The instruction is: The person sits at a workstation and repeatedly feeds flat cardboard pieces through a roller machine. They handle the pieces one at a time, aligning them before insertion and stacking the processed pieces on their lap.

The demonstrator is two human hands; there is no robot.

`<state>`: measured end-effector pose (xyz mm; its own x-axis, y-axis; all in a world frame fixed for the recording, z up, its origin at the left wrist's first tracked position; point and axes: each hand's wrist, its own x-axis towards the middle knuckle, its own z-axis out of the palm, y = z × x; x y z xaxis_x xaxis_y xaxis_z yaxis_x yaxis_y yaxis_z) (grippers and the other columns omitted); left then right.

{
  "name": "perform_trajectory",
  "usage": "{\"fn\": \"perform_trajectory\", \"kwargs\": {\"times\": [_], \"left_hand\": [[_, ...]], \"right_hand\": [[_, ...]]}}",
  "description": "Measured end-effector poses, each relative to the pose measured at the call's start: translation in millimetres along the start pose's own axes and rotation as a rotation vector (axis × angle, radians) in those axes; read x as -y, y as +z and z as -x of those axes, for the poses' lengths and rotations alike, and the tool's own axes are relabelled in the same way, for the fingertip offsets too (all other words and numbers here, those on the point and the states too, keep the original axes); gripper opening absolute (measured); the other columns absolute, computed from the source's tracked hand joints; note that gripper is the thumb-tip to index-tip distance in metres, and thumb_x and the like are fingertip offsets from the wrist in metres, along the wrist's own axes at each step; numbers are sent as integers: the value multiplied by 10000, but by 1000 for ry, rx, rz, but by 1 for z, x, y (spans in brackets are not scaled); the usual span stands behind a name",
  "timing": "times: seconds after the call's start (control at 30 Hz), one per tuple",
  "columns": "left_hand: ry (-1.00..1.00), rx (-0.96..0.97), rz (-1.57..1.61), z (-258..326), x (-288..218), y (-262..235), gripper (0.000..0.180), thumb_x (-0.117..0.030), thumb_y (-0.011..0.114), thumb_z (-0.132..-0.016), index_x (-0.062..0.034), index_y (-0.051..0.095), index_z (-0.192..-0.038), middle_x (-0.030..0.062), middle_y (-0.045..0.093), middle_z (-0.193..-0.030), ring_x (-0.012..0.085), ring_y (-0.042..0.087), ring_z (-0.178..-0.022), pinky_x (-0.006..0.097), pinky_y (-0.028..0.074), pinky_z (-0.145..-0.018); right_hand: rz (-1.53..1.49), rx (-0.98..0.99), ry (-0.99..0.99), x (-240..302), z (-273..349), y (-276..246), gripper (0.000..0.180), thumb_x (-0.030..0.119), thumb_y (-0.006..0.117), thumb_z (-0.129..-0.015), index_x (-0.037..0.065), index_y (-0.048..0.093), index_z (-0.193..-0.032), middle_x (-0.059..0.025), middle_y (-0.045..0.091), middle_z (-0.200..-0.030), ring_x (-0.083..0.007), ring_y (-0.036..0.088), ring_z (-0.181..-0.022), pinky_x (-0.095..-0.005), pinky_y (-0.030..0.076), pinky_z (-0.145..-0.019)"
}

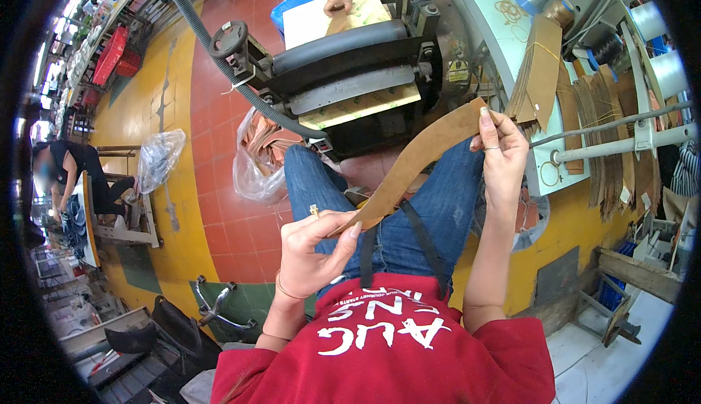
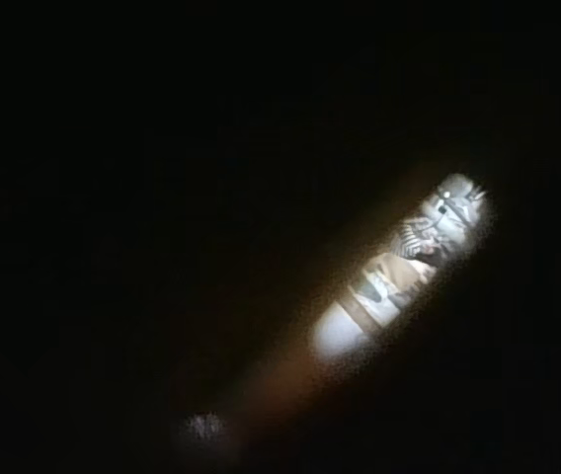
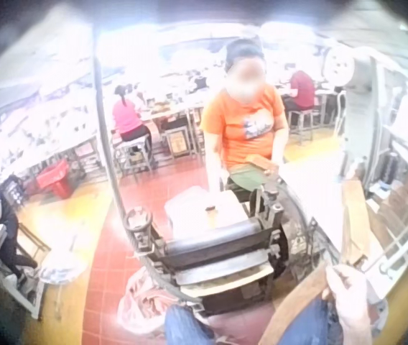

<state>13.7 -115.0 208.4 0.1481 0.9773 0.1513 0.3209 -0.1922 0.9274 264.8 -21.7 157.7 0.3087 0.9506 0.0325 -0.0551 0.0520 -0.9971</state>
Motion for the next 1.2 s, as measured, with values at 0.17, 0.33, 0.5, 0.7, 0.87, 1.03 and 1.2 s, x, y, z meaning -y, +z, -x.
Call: {"fn": "perform_trajectory", "kwargs": {"times": [0.17, 0.33, 0.5, 0.7, 0.87, 1.03, 1.2], "left_hand": [[220, -92, -225, 1, 1, 10, 77, 11, 637, -743, 4, 613, -816, 82, 631, -716, 194, 600, -555, 278, 485, -512], [228, -203, -226, 3, 5, 13, 83, 19, 613, -747, 9, 593, -826, 102, 625, -755, 195, 594, -557, 280, 483, -511], [224, -204, -118, 3, 7, 10, 167, 24, 601, -750, 46, 601, -915, 152, 636, -853, 226, 646, -670, 275, 534, -600], [197, -153, -91, 8, 10, 6, 160, 20, 603, -743, 46, 611, -901, 161, 636, -870, 241, 650, -683, 282, 528, -602], [93, -195, -81, 12, 33, 7, 98, -26, 625, -761, 30, 617, -841, 157, 632, -837, 284, 635, -685, 329, 505, -634], [-306, -242, -650, -7, 68, 10, 720, -246, 679, -797, 39, 312, -1347, 300, 279, -1391, 451, 408, -1183, 455, 362, -964], [-138, -130, -592, -14, 59, 40, 1221, -379, 813, -628, 92, -1, -1408, 329, 34, -1465, 452, 61, -1374, 506, 110, -1108]], "right_hand": [[96, 17, 19, -5, 7, 6, 198, 179, 617, -899, -11, 642, -946, 18, 567, -702, -43, 491, -579, -184, 406, -549], [143, 105, 50, -12, 21, 19, 193, 179, 616, -900, -9, 638, -941, 20, 573, -714, -39, 491, -586, -185, 410, -553], [133, 152, 73, -16, 29, 26, 204, 172, 609, -903, -20, 636, -965, 12, 573, -713, -42, 494, -594, -189, 419, -558], [171, 151, 72, -15, 30, 24, 220, 173, 605, -905, -32, 630, -977, 6, 570, -710, -45, 499, -600, -193, 430, -565], [139, 124, 93, -13, 30, 24, 217, 175, 616, -896, -31, 624, -967, 1, 573, -711, -54, 511, -596, -201, 436, -563], [10, 105, 54, -3, 28, 32, 221, 143, 601, -898, -24, 572, -1040, -25, 602, -765, -74, 552, -597, -215, 460, -562], [58, 270, 26, 10, 31, 56, 292, 100, 597, -887, 16, 525, -1157, -4, 581, -698, -53, 551, -582, -206, 450, -519]]}}
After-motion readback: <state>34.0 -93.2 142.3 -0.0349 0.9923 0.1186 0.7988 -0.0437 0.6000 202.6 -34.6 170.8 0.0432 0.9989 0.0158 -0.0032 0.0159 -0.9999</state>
